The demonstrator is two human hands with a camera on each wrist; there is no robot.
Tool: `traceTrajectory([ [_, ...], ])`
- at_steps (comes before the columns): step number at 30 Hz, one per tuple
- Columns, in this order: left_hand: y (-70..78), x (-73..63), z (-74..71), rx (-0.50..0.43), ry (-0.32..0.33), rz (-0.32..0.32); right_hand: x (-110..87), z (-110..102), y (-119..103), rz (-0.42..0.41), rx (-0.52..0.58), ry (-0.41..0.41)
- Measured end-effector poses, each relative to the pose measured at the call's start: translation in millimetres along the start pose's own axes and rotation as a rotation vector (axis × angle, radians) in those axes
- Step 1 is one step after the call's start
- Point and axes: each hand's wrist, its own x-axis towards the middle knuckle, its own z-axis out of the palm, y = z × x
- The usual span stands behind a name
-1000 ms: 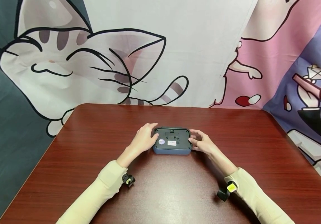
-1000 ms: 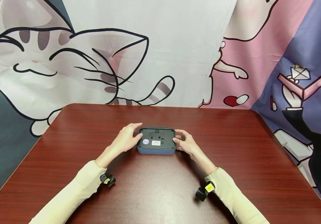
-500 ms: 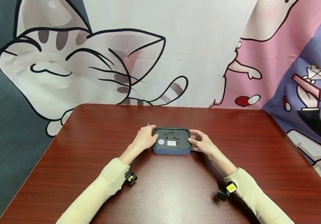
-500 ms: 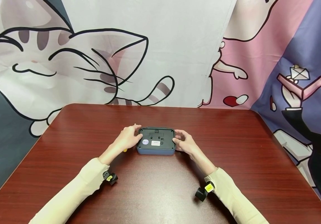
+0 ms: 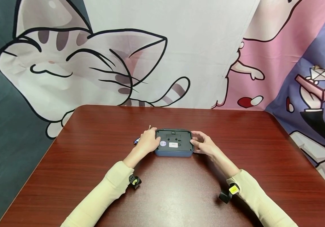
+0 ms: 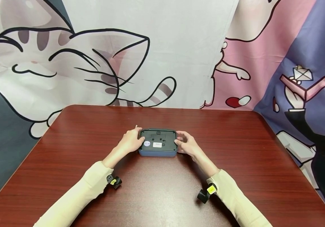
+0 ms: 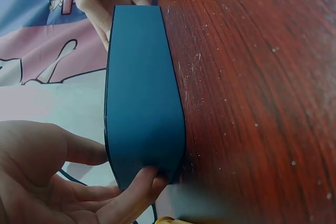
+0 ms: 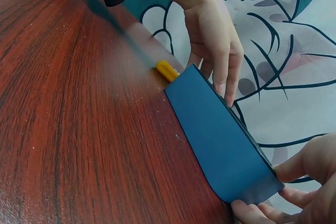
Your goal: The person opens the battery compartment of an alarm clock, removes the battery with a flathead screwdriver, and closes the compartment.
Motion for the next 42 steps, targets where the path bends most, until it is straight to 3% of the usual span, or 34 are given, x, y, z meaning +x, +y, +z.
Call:
traceTrajectory([
  [6, -2.1, -1.2, -0.8, -0.009, -0.029, -0.034, 0.1, 0.9, -0.1, 0.008, 0.000, -0.010],
  [34, -8.4, -0.7, -2.1, -0.088, -0.047, -0.039, -1.0, -0.6, -1.1, 0.045, -0.013, -0.014],
  [42, -6.6, 1.1, -3.0, -0.080, -0.066, -0.077, -0.6, -1.2, -3.1, 0.063, -0.023, -0.026],
])
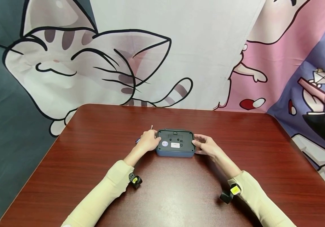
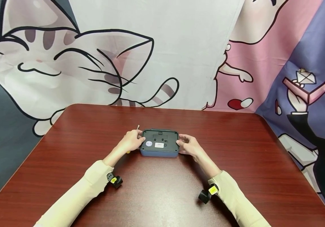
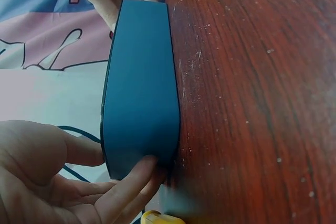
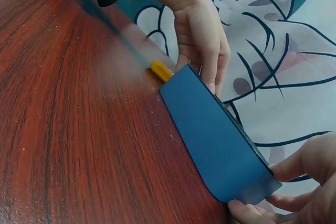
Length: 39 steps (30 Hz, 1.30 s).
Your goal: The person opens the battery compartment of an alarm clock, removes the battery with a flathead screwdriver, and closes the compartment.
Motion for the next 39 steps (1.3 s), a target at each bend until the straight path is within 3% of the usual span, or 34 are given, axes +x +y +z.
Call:
traceTrajectory([
  [11, -1.2, -0.4, -0.2, -0.005, 0.024, 0.022, -0.9, 0.1, 0.0, -0.026, -0.004, -0.001],
  [17, -0.9, -2.0, -0.6, -0.043, 0.039, -0.004, -1.6, 1.6, -2.1, -0.034, 0.019, 0.010],
  [31, 4.5, -2.6, -2.5, -0.073, 0.066, -0.032, -3.3, 4.1, -2.7, -0.024, 0.146, 0.071],
  [39, 5.6, -3.1, -1.5, -0.216, 0.065, -0.055, -3.7, -0.2, -7.6, -0.035, 0.181, 0.097],
])
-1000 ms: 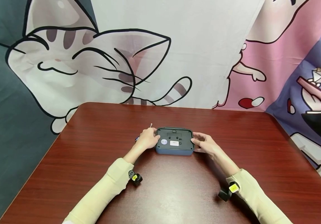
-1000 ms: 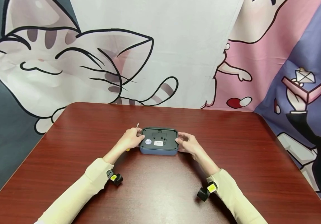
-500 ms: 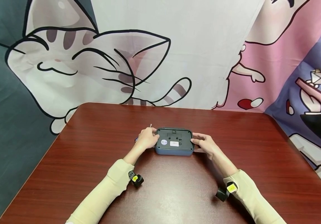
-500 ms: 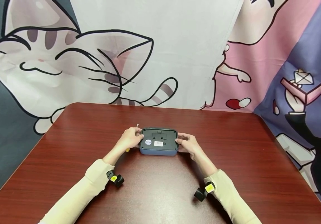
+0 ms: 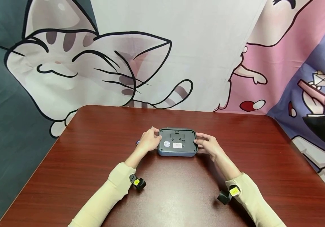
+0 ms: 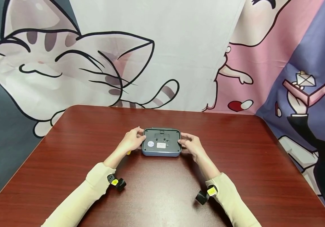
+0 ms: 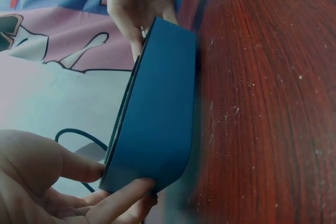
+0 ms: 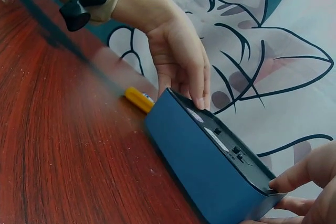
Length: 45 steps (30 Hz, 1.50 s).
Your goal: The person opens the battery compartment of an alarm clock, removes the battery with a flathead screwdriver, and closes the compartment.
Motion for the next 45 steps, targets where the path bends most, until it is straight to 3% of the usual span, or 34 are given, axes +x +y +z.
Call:
traceTrajectory([
  [7, 0.3, -1.3, -1.3, -0.112, -0.015, -0.028, 0.6, -1, 2, -0.010, 0.026, 0.001],
  [14, -1.9, 0.7, -0.7, -0.155, -0.002, -0.023, 0.9, -3, 3, -0.050, 0.070, -0.020],
  [17, -2.3, 0.1, -2.8, -0.168, -0.001, -0.022, 1.6, -4, 2, -0.028, 0.085, -0.034],
  [24, 0.9, -0.5, -8.9, -0.257, -0.059, -0.021, 2.8, -10, -2, -0.012, 0.112, -0.090],
  [35, -1.5, 1.3, -16.1, -0.337, -0.132, -0.040, -2.1, -10, -5, -0.100, 0.042, -0.067],
  [45, -2.7, 0.1, -22.9, -0.391, -0.205, -0.020, -1.6, -16, 0, -0.217, -0.011, -0.173],
])
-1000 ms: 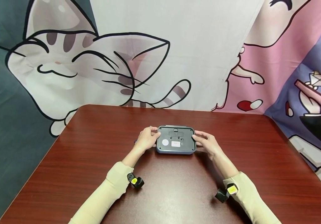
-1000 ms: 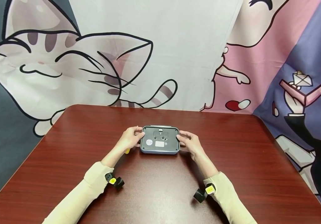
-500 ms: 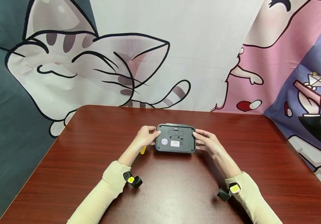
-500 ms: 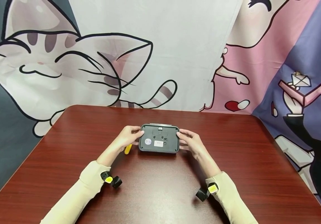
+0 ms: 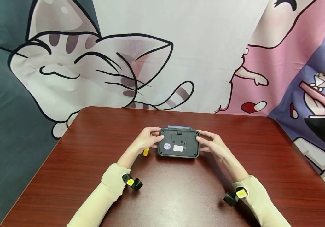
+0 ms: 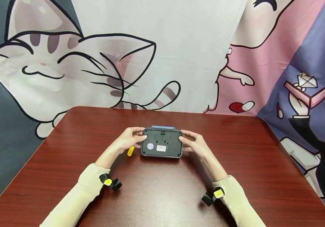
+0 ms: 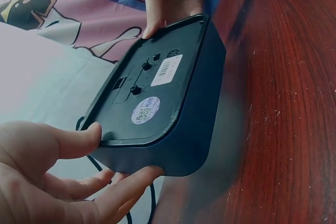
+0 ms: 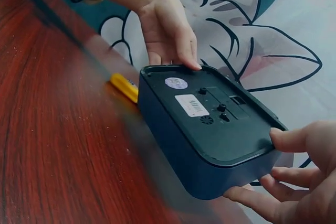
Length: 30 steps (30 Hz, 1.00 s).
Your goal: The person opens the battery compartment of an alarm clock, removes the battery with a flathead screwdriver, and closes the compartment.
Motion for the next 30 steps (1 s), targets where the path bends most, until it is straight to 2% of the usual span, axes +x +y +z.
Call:
traceTrajectory([
  [6, -1.0, -2.0, -1.7, -0.010, -0.025, 0.032, -0.7, -4, -5, -0.039, -0.036, -0.057],
  [13, -1.3, -5.7, -4.0, 0.016, -0.052, 0.115, -5.3, -10, -8, -0.090, -0.156, -0.029],
  [18, -0.4, -7.3, -4.3, 0.053, -0.029, 0.168, -8.2, -11, -7, -0.149, -0.268, 0.007],
  [24, -1.4, -9.6, -4.8, 0.091, 0.004, 0.191, -8.4, -12, -6, -0.203, -0.350, 0.001],
  [27, -3.3, -9.9, -4.4, 0.081, 0.010, 0.193, -8.1, -12, -4, -0.233, -0.330, -0.037],
  [30, -6.5, -9.0, -4.0, 0.059, 0.018, 0.198, -6.6, -11, -1, -0.273, -0.225, -0.099],
])
